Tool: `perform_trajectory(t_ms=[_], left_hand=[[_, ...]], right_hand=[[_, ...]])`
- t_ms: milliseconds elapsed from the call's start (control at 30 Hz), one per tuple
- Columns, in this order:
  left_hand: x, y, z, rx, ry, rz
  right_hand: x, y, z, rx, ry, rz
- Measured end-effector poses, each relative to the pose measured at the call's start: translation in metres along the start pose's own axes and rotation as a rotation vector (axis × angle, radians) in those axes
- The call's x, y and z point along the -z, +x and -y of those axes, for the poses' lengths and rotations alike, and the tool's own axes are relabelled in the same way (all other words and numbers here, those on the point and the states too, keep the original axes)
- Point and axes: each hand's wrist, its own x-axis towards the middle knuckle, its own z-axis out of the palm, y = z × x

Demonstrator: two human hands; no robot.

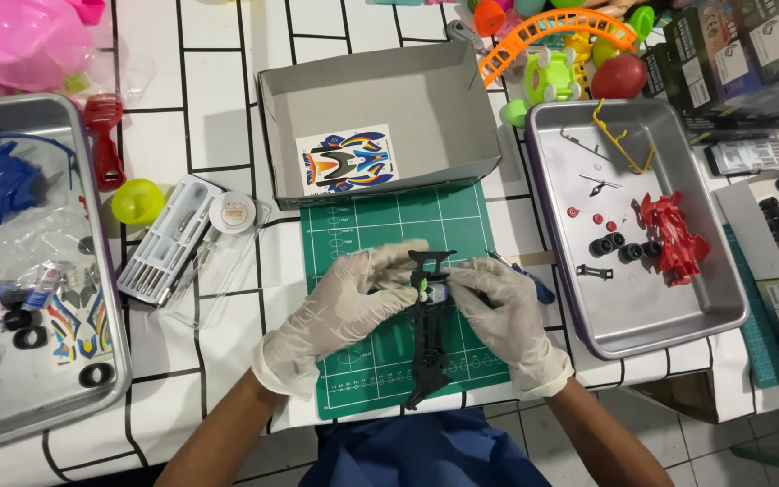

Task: Assembling a toy car chassis by inserting batteries and testing the motor functionality.

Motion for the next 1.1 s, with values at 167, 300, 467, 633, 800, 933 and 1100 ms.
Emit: perform_trajectory(t_ms=[167,300,467,633,800,933,1100], left_hand=[[-0.011,0.005,-0.021,0.281,-0.412,-0.015],[-0.011,0.009,0.004,0.100,-0.267,0.032],[-0.012,0.014,0.012,0.019,-0.133,0.085],[-0.013,0.024,0.022,-0.086,0.042,0.151],[-0.012,0.031,0.034,0.016,0.007,0.103],[-0.015,0.029,0.026,-0.012,0.033,0.095],[-0.029,0.028,0.011,-0.014,-0.004,0.029]], right_hand=[[0.006,-0.007,-0.041,0.173,-0.219,0.079],[0.005,-0.006,-0.040,0.328,-0.370,0.158],[0.007,-0.009,-0.047,0.352,-0.494,0.199],[0.009,-0.019,-0.068,0.414,-0.538,0.235],[0.022,-0.007,-0.035,0.292,-0.405,0.302],[0.038,0.001,-0.009,0.088,-0.154,0.277],[0.033,-0.004,0.002,-0.005,0.036,0.164]])
